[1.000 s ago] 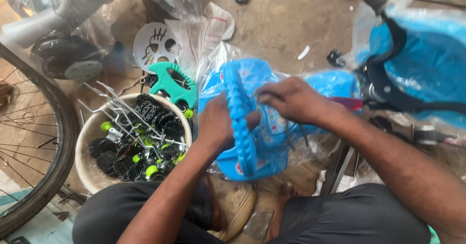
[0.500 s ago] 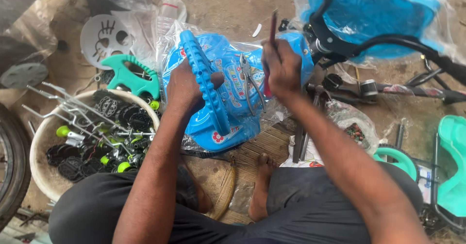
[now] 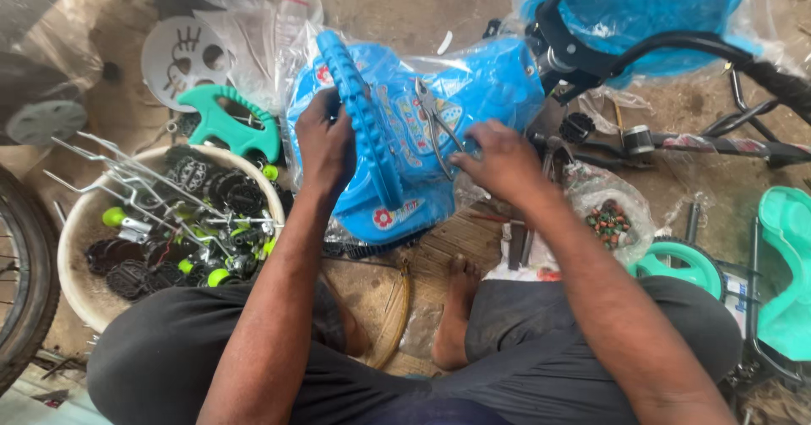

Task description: The person assembles a blue plastic toy tricycle by attaching the steering wheel to the front body. They use a screwdriver and pliers to tighten screws and secure the wheel in place.

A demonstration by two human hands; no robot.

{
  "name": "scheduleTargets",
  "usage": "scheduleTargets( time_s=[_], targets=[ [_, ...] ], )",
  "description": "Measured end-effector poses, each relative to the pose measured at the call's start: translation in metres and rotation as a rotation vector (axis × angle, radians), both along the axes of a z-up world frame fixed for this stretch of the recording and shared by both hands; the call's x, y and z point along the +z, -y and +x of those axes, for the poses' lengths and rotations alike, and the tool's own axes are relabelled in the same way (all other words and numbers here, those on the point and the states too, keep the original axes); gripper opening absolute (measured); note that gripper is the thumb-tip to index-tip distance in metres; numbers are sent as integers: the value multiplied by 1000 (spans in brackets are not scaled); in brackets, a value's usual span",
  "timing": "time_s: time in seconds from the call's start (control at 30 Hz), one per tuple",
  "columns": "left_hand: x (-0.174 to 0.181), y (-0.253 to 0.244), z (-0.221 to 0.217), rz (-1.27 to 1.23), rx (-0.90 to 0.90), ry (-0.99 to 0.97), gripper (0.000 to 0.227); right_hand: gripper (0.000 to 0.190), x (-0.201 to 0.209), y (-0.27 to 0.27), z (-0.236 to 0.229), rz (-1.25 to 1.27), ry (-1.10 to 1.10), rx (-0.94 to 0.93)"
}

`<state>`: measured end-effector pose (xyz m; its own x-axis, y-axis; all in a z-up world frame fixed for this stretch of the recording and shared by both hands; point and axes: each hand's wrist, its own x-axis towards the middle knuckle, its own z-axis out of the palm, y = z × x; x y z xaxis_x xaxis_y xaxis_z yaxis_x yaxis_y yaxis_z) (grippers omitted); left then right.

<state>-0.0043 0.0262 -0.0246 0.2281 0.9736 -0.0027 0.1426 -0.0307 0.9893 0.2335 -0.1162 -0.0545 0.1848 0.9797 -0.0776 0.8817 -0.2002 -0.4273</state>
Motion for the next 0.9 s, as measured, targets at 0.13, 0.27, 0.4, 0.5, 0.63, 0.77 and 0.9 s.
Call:
scheduleTargets(
  time_s=[0.13, 0.27, 0.4, 0.5, 0.63, 0.77, 0.9],
  targets=[
    [-6, -16, -11, 77, -15, 123, 36, 65, -3, -28, -27, -84, 32, -97],
    [2, -24, -14, 57, -81, 90, 40, 69, -3, -35, -36, -189, -100, -135],
    [13, -20, 0, 83, -87, -53, 36, 65, 11, -45, -32, -202, -116, -128],
    [13, -19, 10, -51, 10, -36, 35, 64, 21, -54, -33, -324, -116, -197],
    [4, -20, 22, -122, 121, 96, 32, 62, 29, -61, -42, -262, -761, -448],
    [-9, -12, 30, -79, 186, 84, 32, 85, 17, -47, -58, 65, -912, -311],
    [-7, -13, 31, 72, 202, -51, 34, 83, 4, -44, -68, 30, -900, -153]
  ],
)
